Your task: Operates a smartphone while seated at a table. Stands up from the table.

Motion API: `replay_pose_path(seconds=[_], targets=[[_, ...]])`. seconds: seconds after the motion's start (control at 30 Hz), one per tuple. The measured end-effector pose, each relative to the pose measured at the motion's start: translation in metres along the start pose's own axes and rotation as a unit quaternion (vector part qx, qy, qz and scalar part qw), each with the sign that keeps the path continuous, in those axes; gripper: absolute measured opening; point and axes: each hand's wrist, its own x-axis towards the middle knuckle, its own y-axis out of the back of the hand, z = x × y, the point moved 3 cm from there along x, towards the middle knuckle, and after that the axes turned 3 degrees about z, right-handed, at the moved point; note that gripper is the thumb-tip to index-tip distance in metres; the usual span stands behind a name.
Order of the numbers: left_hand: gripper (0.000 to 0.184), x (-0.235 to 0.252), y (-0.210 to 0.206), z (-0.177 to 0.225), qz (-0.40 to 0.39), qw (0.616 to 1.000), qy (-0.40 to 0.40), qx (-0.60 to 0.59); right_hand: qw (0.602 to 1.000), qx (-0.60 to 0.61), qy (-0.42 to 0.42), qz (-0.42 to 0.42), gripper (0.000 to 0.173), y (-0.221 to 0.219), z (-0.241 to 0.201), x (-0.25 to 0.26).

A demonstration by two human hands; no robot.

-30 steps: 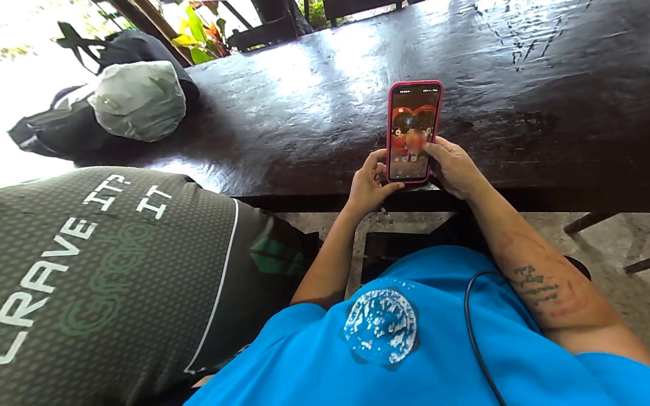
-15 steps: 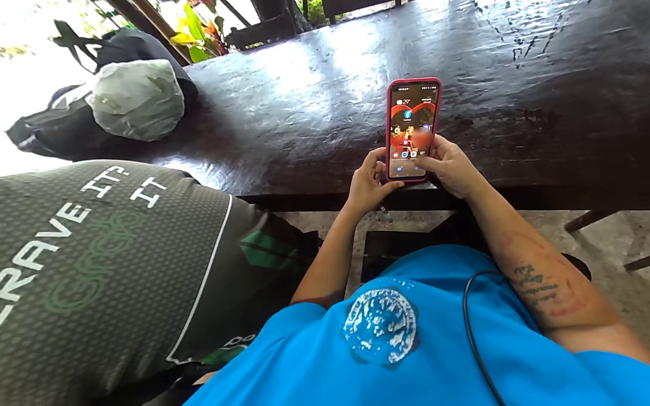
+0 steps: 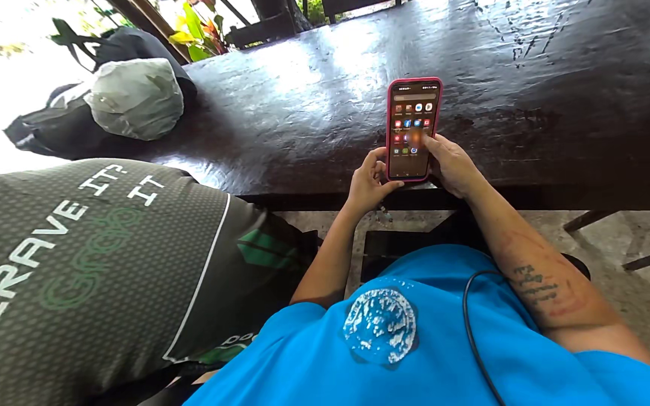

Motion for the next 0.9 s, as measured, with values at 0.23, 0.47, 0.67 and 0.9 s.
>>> replay_pose_path(seconds=[0.23, 0.47, 0.67, 0.9], targets=[[0.074, -0.001, -0.001, 0.002, 0.002, 1.0, -0.012, 0.004, 0.996, -0.077, 0.023, 0.051, 0.041, -0.006, -0.002, -0.003], [0.074, -0.001, -0.002, 0.0, 0.006, 1.0, -0.015, 0.004, 0.982, -0.158, 0.07, 0.08, 0.066, -0.014, 0.003, -0.002], [0.075, 0.001, -0.003, 0.001, -0.001, 0.999, -0.016, 0.038, 0.982, -0.159, 0.059, 0.083, 0.041, -0.007, -0.001, -0.004], [0.075, 0.001, -0.004, 0.003, -0.001, 0.997, -0.003, 0.08, 0.982, -0.178, 0.046, 0.044, 0.064, -0.008, -0.005, -0.012]])
